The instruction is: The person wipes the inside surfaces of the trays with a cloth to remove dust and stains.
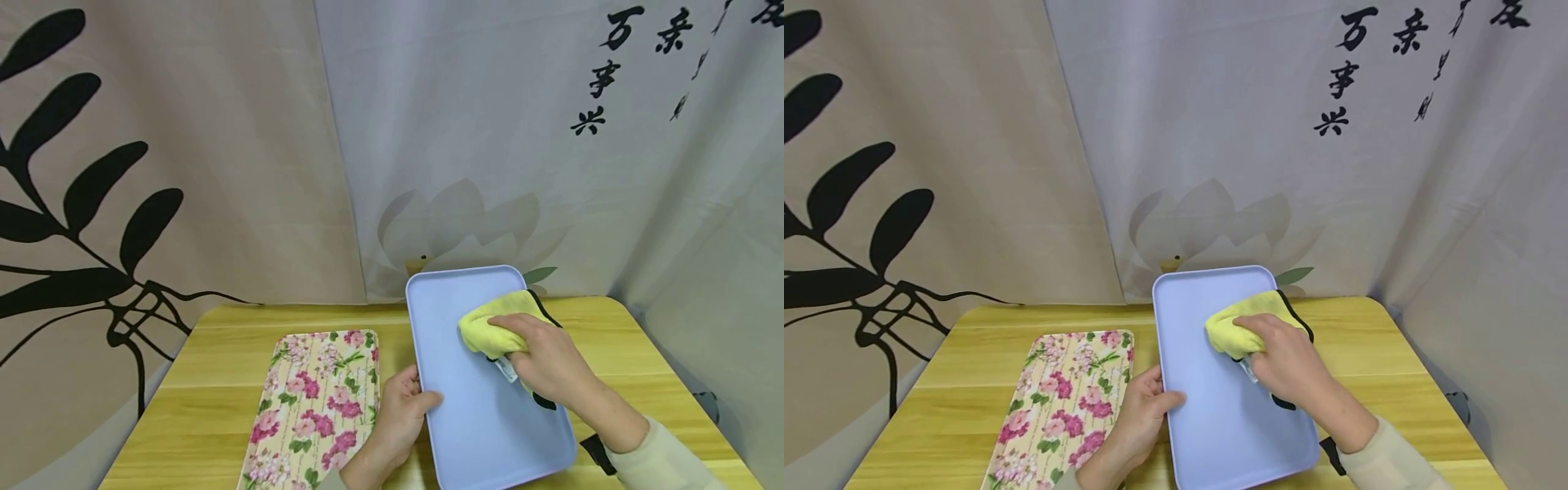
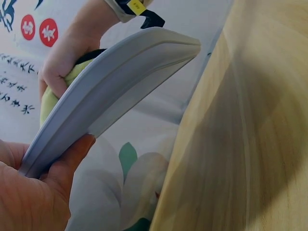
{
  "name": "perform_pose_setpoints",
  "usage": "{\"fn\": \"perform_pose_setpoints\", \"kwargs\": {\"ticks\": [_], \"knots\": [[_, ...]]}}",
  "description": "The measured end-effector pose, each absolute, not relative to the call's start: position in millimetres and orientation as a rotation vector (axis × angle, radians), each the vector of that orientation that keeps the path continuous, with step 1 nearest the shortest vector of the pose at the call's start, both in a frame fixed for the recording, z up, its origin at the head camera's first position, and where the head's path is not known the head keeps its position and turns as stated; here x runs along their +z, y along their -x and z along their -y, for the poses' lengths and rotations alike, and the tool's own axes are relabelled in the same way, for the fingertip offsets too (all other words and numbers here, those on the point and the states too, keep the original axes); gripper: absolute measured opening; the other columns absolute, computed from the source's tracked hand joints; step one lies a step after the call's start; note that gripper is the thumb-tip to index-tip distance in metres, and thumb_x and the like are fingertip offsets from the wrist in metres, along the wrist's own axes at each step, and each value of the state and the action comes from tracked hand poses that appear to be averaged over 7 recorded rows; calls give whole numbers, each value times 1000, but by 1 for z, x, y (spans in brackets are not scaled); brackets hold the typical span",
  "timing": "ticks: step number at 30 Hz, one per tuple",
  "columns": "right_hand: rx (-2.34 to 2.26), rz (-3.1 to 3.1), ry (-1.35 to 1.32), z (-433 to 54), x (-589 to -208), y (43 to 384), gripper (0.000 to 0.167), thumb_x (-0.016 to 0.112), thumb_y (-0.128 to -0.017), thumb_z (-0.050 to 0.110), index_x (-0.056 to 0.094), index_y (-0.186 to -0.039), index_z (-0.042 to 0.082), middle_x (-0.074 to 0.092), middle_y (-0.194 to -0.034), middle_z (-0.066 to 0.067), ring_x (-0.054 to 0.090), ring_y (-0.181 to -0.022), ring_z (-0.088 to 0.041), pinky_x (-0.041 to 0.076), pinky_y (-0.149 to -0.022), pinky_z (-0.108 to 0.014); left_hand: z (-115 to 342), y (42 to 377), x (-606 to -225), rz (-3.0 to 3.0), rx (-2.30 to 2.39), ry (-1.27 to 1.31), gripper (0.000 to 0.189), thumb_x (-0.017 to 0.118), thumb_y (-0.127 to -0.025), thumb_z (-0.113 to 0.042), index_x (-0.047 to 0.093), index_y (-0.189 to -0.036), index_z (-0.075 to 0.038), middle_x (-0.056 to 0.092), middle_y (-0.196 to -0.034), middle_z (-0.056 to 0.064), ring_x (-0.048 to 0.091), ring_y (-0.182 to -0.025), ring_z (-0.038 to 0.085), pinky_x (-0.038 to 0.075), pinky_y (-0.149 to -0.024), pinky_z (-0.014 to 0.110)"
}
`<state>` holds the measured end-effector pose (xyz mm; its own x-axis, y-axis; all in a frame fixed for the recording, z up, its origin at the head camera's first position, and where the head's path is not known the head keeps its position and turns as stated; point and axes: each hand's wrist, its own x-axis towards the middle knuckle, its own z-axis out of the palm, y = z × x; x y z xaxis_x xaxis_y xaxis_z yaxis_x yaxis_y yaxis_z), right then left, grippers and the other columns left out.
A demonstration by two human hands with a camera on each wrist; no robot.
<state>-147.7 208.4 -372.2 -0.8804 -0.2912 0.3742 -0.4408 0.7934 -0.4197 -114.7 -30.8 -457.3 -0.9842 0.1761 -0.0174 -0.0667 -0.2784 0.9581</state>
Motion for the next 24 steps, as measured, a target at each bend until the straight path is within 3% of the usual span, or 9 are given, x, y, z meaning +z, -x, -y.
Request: {"fn": "perform_pose_setpoints", "kwargs": {"ticks": [9, 24], "knots": [[844, 2743, -488, -192, -369, 144, 54, 61, -80, -3, 74, -130, 11, 72, -128, -9, 66, -118, -32, 54, -89, -52, 31, 115, -457, -1772, 2411, -167, 45, 60, -84, 10, 62, -129, 12, 75, -112, 25, 74, -105, 33, 62, -88, 35], [883, 2712, -604, -152, -363, 140, 51, 66, -81, -5, 74, -127, 16, 72, -127, -1, 67, -118, -27, 56, -93, -53, 32, 117, -456, -1780, 2408, -181, 46, 60, -85, 10, 61, -131, 12, 75, -110, 26, 75, -101, 29, 62, -85, 31]]}}
